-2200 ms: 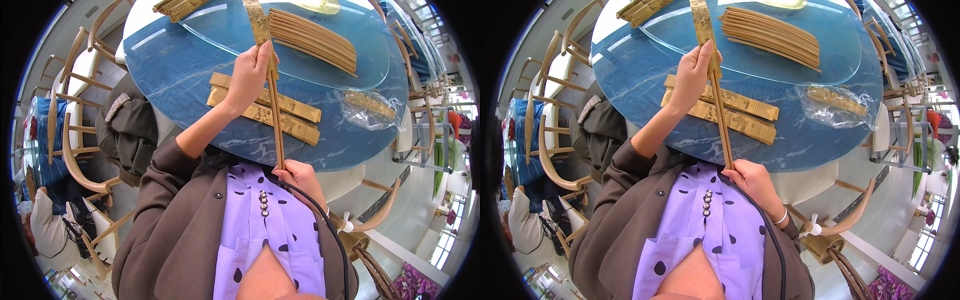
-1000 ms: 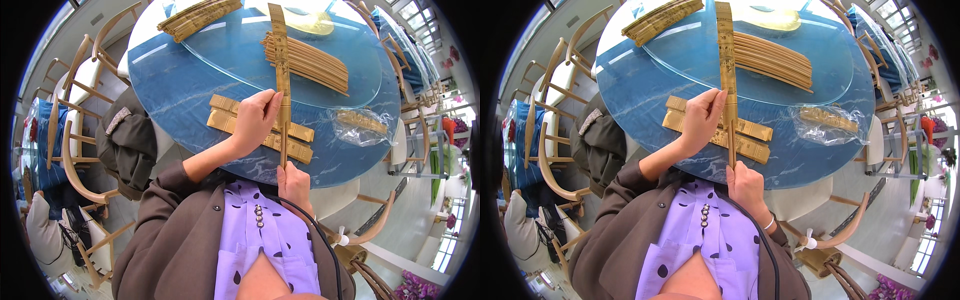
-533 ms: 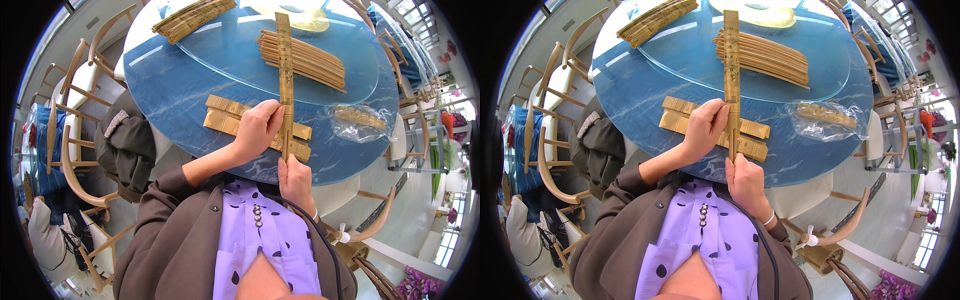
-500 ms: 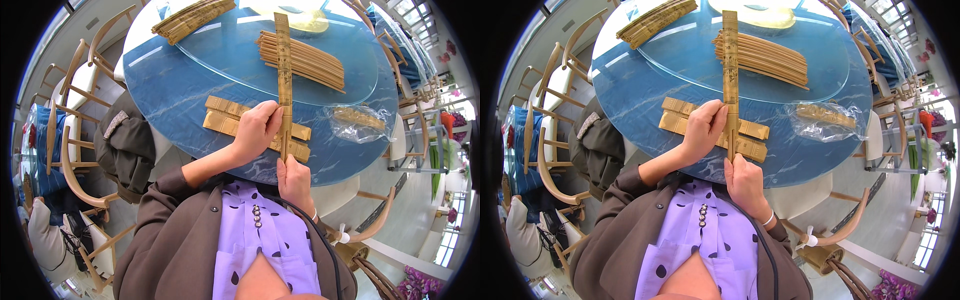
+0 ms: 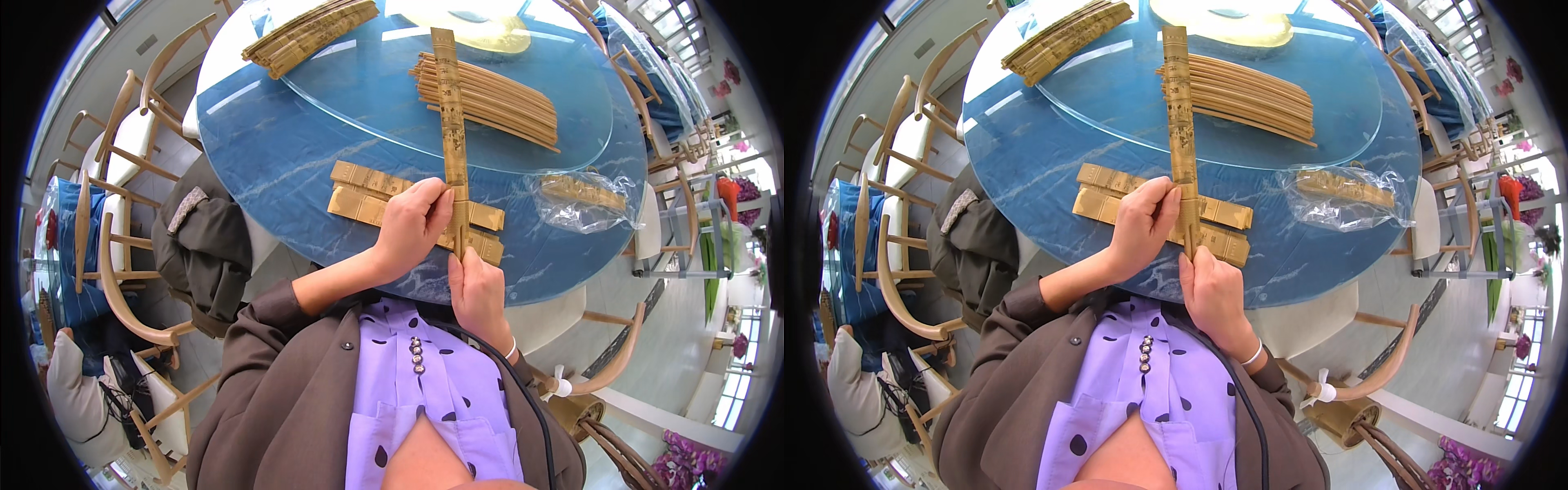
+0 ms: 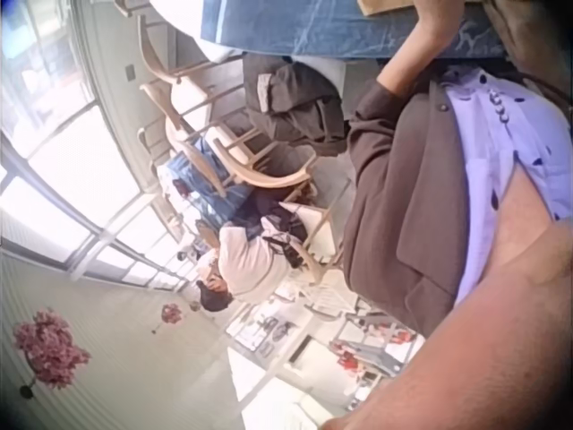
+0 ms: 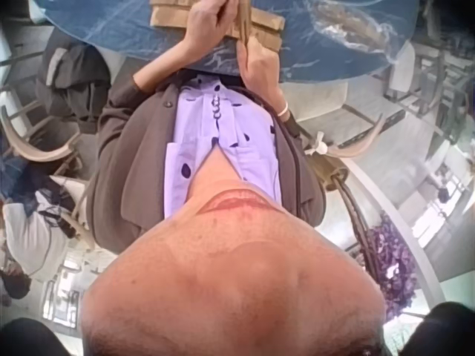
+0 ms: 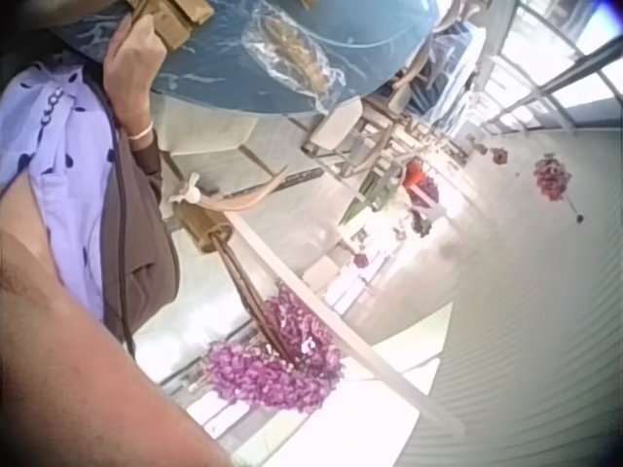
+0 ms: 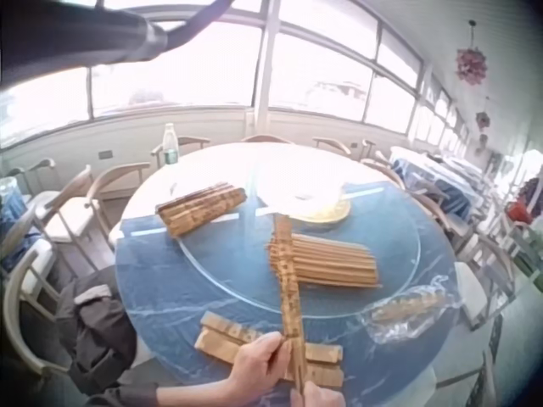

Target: The person repeatedly picks up thin bamboo strips and inserts them into slots on rectangular bamboo pieces, then places the assembled units on a stack. The process is repeated multiple times at a glass table.

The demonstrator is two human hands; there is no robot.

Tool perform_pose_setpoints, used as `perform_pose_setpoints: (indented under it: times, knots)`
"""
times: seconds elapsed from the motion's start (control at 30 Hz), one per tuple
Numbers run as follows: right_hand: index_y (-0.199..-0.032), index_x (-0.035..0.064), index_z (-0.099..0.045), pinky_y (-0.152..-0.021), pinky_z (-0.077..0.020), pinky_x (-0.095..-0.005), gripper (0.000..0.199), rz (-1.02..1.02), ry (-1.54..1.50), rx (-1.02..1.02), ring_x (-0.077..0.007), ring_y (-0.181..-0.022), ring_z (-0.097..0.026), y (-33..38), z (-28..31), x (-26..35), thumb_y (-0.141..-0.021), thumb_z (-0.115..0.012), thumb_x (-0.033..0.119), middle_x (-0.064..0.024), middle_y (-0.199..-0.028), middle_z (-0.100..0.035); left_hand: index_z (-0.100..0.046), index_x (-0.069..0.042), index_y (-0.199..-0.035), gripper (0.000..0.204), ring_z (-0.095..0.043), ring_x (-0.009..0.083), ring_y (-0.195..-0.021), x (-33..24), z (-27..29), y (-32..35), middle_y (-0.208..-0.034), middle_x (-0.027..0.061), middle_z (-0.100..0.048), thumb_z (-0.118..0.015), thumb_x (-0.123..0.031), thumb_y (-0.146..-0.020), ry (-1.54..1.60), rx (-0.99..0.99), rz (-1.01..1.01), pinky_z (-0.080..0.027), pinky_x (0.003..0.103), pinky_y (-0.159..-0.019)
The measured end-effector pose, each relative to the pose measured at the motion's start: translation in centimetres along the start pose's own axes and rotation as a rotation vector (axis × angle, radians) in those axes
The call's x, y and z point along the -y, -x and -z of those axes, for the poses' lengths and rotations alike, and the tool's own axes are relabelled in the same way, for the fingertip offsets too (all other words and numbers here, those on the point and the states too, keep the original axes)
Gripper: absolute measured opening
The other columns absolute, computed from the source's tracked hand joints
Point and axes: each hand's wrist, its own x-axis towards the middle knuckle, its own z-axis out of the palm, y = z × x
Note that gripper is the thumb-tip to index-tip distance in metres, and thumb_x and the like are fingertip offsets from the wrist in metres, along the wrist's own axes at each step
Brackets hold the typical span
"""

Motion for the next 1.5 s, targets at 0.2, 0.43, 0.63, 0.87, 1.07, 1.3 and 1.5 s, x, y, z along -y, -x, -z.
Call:
perform_pose_setpoints:
  times: [0.2,0.43,0.63,0.87,1.07,1.3,1.5]
  knots:
    - [-0.081,0.0026,-0.047,-0.052,-0.0427,-0.0460,0.028,0.049,0.013,0.045,-0.0380,-0.056,-0.055,0.3,0.0,-0.2,-0.102,-0.057,0.017,-0.0160,-0.064,-0.053,-0.059,-0.004,-0.095,0.039,-0.041,0.0102,-0.058,0.0,1.4,-3.0,-0.067,-0.0002,-0.044,-0.042,-0.035,-0.111,0.375,-0.035,0.293,-0.032,0.029,-0.051]
    - [-0.081,0.0038,-0.049,-0.054,-0.0434,-0.0439,0.028,0.106,0.076,0.098,-0.0355,-0.060,-0.057,0.2,0.3,-0.1,-0.096,-0.066,0.020,-0.0140,-0.066,-0.053,-0.060,-0.004,-0.092,0.041,-0.047,0.0068,-0.067,1.4,1.7,-4.3,-0.073,-0.0012,-0.053,-0.043,-0.036,-0.111,0.352,-0.125,0.271,-0.042,0.026,-0.062]
    - [-0.074,0.0036,-0.054,-0.055,-0.0426,-0.0421,0.030,0.116,0.086,0.065,-0.0340,-0.060,-0.056,-0.1,0.1,-0.2,-0.085,-0.076,0.021,-0.0126,-0.068,-0.054,-0.060,-0.001,-0.092,0.041,-0.050,0.0102,-0.067,1.2,1.6,-3.7,-0.072,0.0024,-0.055,-0.044,-0.034,-0.111,0.102,-0.069,0.282,-0.043,0.028,-0.062]
    - [-0.072,0.0061,-0.056,-0.054,-0.0432,-0.0375,0.032,0.100,0.146,-0.023,-0.0275,-0.059,-0.057,-0.7,0.3,0.0,-0.077,-0.082,0.025,-0.0075,-0.067,-0.055,-0.060,0.000,-0.091,0.041,-0.049,0.0107,-0.065,1.7,1.3,-2.6,-0.070,0.0030,-0.055,-0.045,-0.033,-0.110,0.138,-0.077,0.280,-0.043,0.030,-0.060]
    - [-0.091,0.0046,-0.071,-0.053,-0.0454,-0.0308,0.032,-0.124,-0.083,-0.058,-0.0198,-0.058,-0.059,-1.2,0.5,1.0,-0.072,-0.087,0.024,-0.0047,-0.077,-0.064,-0.060,0.001,-0.091,0.039,-0.045,0.0094,-0.065,1.2,1.3,-2.8,-0.069,0.0019,-0.053,-0.049,-0.031,-0.109,0.142,-0.051,0.282,-0.041,0.029,-0.059]
    - [-0.102,0.0040,-0.076,-0.064,-0.0562,-0.0307,0.035,0.162,-0.110,-0.159,-0.0248,-0.077,-0.071,-1.9,0.8,-0.1,-0.070,-0.086,0.011,-0.0111,-0.094,-0.073,-0.059,0.005,-0.087,0.043,-0.047,0.0166,-0.060,1.9,2.1,-4.6,-0.066,0.0113,-0.057,-0.051,-0.031,-0.107,0.131,-0.030,0.310,-0.044,0.036,-0.058]
    - [-0.099,0.0041,-0.076,-0.065,-0.0556,-0.0318,0.033,0.237,-0.105,-0.202,-0.0255,-0.076,-0.071,-2.3,-0.1,-0.8,-0.067,-0.086,0.009,-0.0098,-0.093,-0.073,-0.059,0.005,-0.087,0.042,-0.048,0.0183,-0.060,1.7,1.7,-4.6,-0.066,0.0124,-0.057,-0.050,-0.030,-0.107,0.128,-0.057,0.306,-0.044,0.036,-0.059]
